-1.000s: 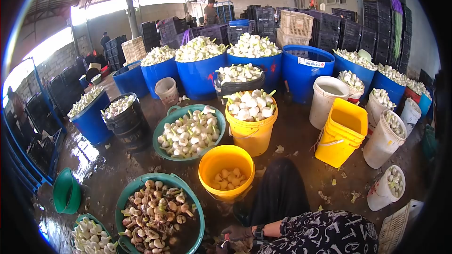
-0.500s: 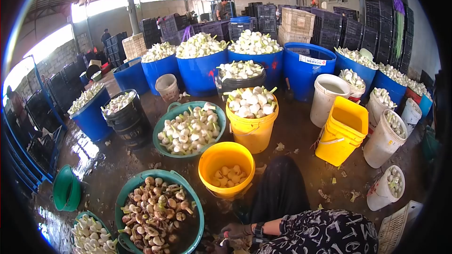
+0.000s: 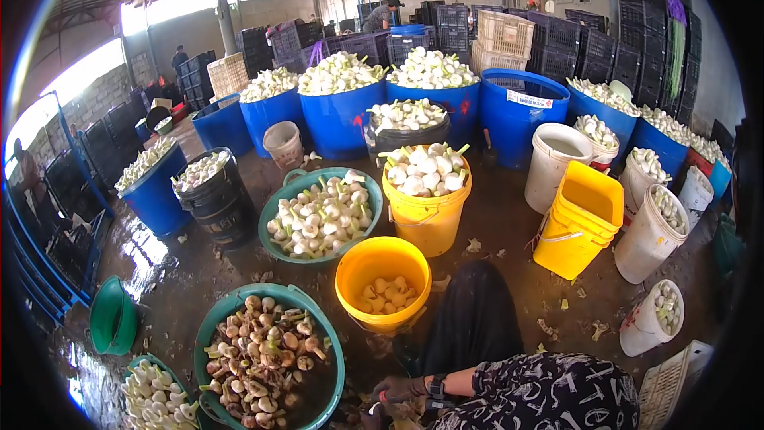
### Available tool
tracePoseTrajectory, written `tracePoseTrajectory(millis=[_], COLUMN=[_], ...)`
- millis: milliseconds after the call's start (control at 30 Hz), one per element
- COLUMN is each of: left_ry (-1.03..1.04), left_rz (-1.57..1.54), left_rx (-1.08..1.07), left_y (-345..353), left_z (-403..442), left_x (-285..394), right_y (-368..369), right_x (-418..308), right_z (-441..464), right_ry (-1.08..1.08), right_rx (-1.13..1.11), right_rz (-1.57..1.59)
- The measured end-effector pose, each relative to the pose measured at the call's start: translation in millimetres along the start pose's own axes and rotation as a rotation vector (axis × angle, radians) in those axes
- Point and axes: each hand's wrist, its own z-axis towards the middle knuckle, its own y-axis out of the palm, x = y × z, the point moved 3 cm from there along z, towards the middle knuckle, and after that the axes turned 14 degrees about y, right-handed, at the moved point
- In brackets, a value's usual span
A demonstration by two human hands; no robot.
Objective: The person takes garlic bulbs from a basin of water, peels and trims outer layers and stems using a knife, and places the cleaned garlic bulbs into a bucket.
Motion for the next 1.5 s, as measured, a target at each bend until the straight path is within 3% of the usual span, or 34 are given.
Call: tracePoseTrajectory(millis=[1500], left_ry=[-0.013], left_rz=[-0.004], left_rx=[0.018], left_y=[-3.6], left_z=[-1.0], left_x=[-1.8], right_y=[2.8], right_x=[-2.8], right_z=[-6.7], right_ry=[0.077], right_rx=[-0.007], right_rz=[0.018])
